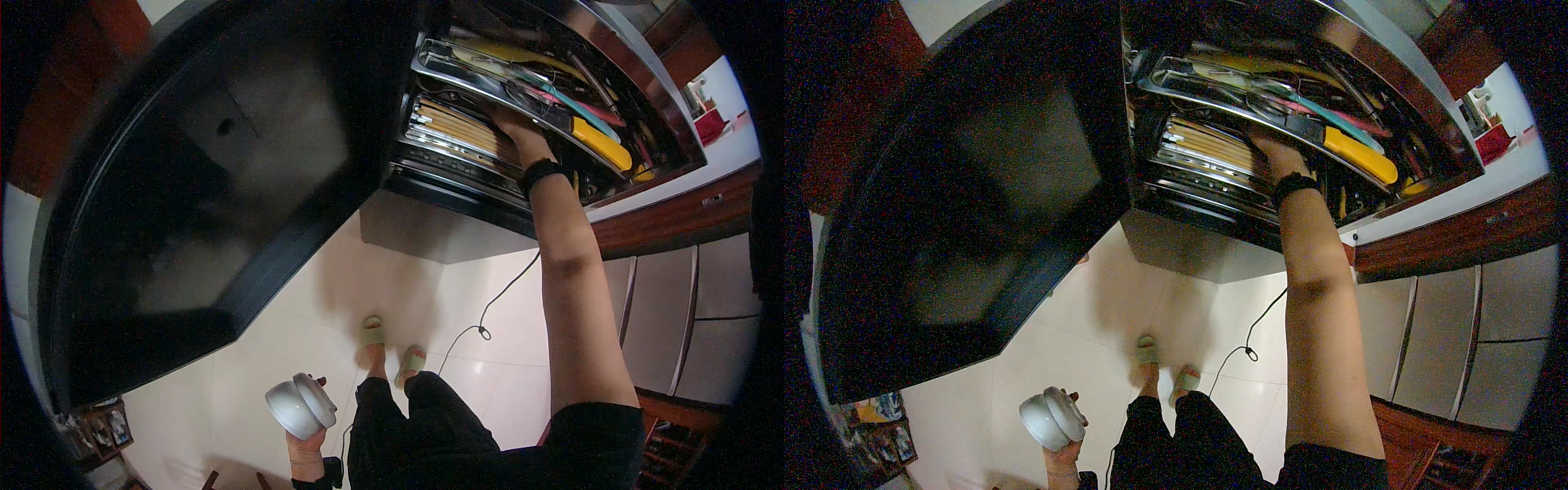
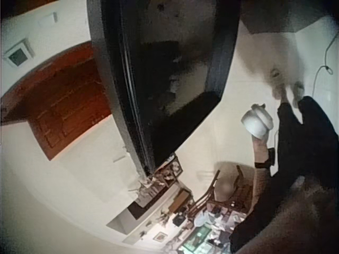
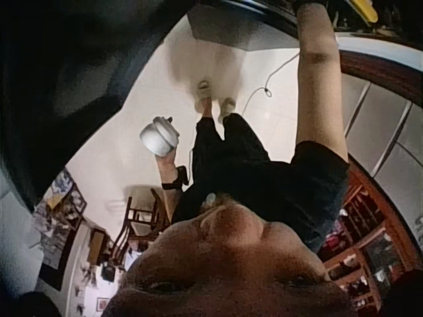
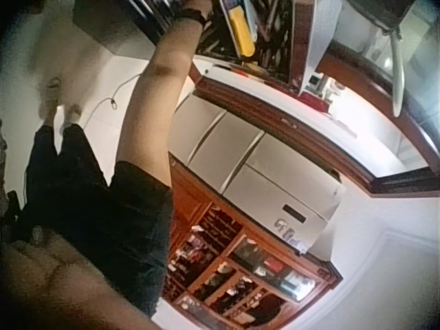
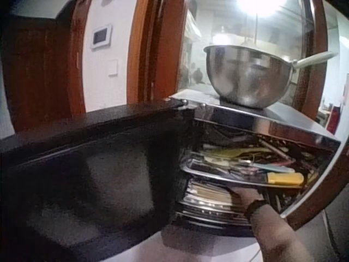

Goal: Clean a faucet part and then assemble a hand mixer by inserting the beaters.

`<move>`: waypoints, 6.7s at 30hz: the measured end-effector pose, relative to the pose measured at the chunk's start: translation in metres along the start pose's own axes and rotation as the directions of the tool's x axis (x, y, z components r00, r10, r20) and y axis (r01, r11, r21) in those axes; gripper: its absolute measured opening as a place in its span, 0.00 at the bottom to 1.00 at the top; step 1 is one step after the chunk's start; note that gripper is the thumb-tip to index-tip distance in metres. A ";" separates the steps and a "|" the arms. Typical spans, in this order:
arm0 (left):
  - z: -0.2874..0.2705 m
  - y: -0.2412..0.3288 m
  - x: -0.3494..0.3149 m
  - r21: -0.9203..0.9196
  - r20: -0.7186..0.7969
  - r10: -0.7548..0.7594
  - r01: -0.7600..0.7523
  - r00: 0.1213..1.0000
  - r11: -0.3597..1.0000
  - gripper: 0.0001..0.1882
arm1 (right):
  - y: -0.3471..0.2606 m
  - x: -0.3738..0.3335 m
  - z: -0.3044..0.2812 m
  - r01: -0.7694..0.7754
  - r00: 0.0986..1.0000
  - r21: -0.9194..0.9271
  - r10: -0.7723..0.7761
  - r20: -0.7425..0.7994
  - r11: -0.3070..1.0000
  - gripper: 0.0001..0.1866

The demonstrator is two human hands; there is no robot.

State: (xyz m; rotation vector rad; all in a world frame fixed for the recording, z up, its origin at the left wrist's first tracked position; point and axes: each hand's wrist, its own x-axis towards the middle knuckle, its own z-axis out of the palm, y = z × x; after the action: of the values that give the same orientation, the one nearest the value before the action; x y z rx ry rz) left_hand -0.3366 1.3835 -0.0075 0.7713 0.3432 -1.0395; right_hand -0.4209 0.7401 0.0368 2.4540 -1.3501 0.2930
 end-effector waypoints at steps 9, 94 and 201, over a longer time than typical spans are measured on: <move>0.007 0.001 0.018 0.027 0.080 -0.146 0.144 0.986 0.989 0.22 | -0.004 -0.034 -0.012 0.102 0.955 0.148 -0.055 -0.290 0.984 0.32; 0.115 -0.051 0.113 0.697 0.363 -0.460 0.092 0.810 0.712 0.24 | -0.068 -0.275 -0.122 -0.457 0.874 0.872 -0.092 0.476 0.174 0.17; 0.169 -0.122 0.129 0.822 0.410 0.083 -0.407 0.908 0.399 0.22 | -0.111 -0.317 -0.131 -0.518 0.842 0.615 0.228 0.489 0.594 0.16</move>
State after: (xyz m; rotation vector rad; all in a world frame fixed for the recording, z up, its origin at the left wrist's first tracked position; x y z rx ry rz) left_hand -0.3963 1.1458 -0.0168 1.5542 -0.7026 -0.9883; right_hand -0.4983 1.0930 0.0336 2.9044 -2.3196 0.6127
